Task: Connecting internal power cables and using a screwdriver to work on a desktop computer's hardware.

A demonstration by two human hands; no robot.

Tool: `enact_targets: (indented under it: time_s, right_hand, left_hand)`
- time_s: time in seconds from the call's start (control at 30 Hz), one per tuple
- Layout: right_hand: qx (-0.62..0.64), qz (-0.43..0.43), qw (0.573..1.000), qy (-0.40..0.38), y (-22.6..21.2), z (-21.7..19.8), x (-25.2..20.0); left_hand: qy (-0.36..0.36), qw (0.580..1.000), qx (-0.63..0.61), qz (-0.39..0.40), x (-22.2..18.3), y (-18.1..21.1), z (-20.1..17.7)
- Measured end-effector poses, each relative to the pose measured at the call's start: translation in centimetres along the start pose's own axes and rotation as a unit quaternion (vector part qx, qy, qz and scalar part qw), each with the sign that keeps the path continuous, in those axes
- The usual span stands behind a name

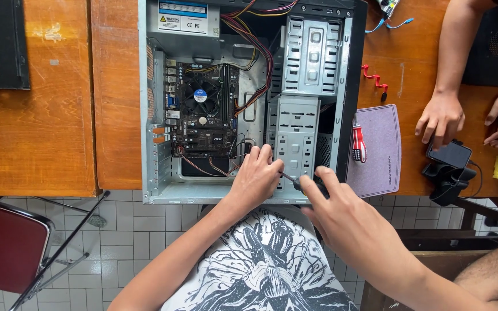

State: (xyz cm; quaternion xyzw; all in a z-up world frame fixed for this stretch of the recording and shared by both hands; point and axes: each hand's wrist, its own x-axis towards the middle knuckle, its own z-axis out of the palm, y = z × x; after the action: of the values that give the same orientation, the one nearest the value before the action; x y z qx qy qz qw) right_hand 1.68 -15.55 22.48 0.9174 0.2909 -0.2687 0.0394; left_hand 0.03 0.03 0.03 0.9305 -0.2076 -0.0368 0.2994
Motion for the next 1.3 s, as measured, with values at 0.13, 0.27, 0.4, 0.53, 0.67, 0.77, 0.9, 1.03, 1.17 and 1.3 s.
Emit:
enact_targets:
  time_s: [0.13,0.27,0.4,0.53,0.67,0.77,0.9,1.03,1.17,1.3]
  right_hand:
    - [-0.05,-0.012,0.999,-0.014,0.0,0.2,-0.3]
    - [-0.05,0.008,0.999,-0.004,0.0,0.4,-0.6]
    - [-0.065,0.013,0.998,0.014,-0.7,-0.5,-0.4]
    - [-0.073,-0.06,0.995,0.007,0.0,0.7,-0.7]
    - [-0.1,-0.029,0.994,0.029,0.1,0.5,-0.7]
    - [-0.089,-0.027,0.995,0.023,-0.2,0.3,-0.4]
    - [-0.044,-0.047,0.998,0.01,-0.1,0.5,-0.7]
    - [0.013,0.017,0.999,-0.041,-0.6,0.0,-0.4]
    - [-0.047,-0.01,0.999,0.002,-0.3,0.1,-0.2]
    - [-0.028,0.049,0.998,0.02,-0.5,0.5,0.0]
  left_hand:
    - [-0.013,1.0,-0.008,-0.01,-0.1,0.1,-0.1]
    - [-0.017,1.0,-0.013,-0.013,0.0,0.1,0.0]
    - [-0.003,1.0,-0.019,-0.015,-0.1,0.1,0.0]
    - [-0.013,1.0,-0.019,-0.019,0.0,0.1,0.0]
    - [-0.009,1.0,-0.021,-0.02,-0.1,0.0,0.1]
    - [-0.008,1.0,-0.02,-0.023,-0.1,0.0,0.0]
    - [-0.014,1.0,-0.016,-0.022,-0.1,0.1,0.0]
    - [-0.017,0.999,-0.021,-0.022,-0.2,0.1,0.1]
    - [-0.007,1.0,-0.013,-0.02,0.1,-0.2,0.2]
    - [0.002,1.0,-0.017,-0.013,-0.1,-0.2,0.3]
